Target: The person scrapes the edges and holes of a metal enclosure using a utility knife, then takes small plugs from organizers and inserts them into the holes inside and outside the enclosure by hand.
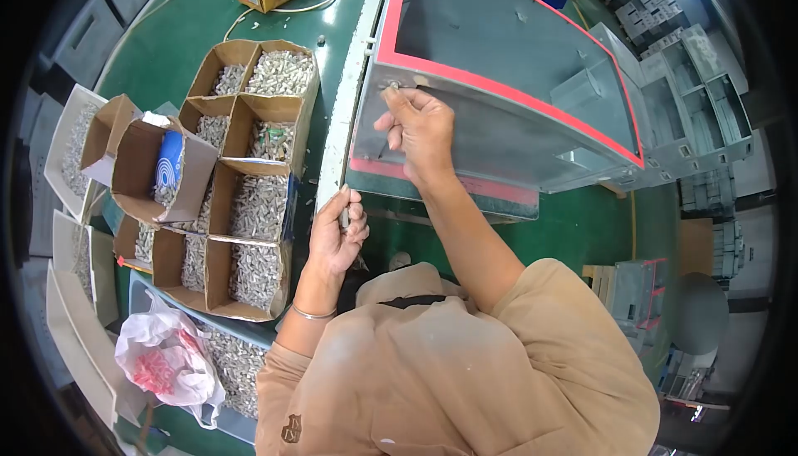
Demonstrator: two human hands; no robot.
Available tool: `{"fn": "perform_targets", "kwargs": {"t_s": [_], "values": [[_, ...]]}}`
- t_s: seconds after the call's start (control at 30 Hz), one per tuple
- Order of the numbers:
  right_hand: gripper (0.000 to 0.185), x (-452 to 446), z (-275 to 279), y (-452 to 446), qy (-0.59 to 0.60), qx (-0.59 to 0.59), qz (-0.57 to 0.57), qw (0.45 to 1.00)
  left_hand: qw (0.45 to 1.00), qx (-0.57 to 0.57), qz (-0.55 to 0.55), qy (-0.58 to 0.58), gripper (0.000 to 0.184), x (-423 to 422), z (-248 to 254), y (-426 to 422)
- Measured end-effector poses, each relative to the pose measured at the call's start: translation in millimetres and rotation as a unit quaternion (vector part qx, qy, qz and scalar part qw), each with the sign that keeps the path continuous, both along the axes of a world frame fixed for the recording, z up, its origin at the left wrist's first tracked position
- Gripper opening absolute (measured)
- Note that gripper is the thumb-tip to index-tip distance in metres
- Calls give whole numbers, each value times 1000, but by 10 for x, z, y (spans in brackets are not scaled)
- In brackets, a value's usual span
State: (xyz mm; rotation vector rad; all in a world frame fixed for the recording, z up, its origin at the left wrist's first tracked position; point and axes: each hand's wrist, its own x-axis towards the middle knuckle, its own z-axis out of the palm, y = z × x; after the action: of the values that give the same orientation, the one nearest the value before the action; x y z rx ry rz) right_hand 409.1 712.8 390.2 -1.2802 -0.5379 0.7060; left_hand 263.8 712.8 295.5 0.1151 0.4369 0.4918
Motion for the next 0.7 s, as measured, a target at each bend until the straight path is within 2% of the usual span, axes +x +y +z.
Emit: {"fn": "perform_targets", "kwargs": {"t_s": [0.43, 0.53, 0.7], "values": [[24, 27, 64, -46, 245, 38, 95, 964, 999, -17, 28, -4, 18, -38, -81, 57], [21, 54, 14, -13, 354, 85, 112, 925, 999, -19, 28, 0, 18, 5, -65, 85], [18, 73, -39, 22, 570, 205, 183, 774, 999, -25, 36, 0, 21, 40, -59, 173]]}}
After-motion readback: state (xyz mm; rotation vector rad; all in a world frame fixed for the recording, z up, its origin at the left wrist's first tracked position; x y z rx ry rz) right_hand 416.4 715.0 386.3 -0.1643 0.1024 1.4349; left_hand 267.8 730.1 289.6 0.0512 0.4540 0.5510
